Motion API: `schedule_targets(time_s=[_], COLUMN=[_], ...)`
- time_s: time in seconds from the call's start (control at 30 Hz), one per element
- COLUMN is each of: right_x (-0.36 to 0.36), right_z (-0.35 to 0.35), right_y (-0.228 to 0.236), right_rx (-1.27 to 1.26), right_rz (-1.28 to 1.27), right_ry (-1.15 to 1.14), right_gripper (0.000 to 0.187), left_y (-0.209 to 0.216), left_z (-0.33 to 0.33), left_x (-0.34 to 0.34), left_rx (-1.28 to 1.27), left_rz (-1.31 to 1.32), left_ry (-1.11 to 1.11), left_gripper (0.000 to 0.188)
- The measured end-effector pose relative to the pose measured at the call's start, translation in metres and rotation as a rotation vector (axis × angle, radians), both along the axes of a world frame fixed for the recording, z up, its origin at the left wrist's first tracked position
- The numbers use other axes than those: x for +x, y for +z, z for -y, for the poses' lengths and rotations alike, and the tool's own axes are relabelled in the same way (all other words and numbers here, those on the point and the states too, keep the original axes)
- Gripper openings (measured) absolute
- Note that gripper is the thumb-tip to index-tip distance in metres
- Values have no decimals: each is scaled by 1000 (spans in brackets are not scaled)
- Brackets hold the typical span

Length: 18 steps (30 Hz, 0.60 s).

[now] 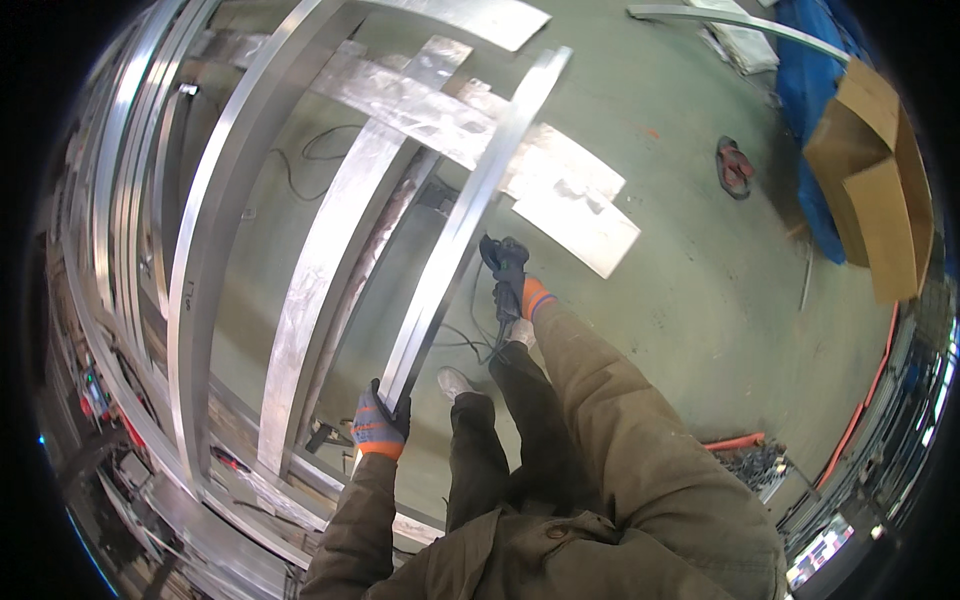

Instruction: The person handles multiple long aluminum bars, aligns them into a rectangular frame, and uses an angle grinder to smooth edges and corners. The person repeatedly positions bars, grinds edges, and repositions components within the frame structure.

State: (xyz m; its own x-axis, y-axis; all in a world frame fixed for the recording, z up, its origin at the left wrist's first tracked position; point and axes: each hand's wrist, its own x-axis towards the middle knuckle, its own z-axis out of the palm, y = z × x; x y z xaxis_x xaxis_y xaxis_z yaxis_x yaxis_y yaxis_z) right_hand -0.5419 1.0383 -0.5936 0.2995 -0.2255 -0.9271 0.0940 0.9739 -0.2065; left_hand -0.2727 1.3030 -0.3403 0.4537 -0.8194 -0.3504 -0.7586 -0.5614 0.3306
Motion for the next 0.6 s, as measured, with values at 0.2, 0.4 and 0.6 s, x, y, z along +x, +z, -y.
schedule_targets(time_s=[0.2,0.4,0.6], right_x=[66,116,161], right_z=[-14,-25,-30], right_y=[-129,-225,-314], right_rx=[-79,213,-587], right_rz=[143,421,-477], right_ry=[210,1,1105], right_gripper=[37,20,60], left_y=[1,-1,3], left_z=[0,2,6], left_x=[7,9,15], left_rx=[-23,-26,35], left_rz=[-82,-48,-104], left_ry=[-16,-52,-71], left_gripper=[74,72,66])
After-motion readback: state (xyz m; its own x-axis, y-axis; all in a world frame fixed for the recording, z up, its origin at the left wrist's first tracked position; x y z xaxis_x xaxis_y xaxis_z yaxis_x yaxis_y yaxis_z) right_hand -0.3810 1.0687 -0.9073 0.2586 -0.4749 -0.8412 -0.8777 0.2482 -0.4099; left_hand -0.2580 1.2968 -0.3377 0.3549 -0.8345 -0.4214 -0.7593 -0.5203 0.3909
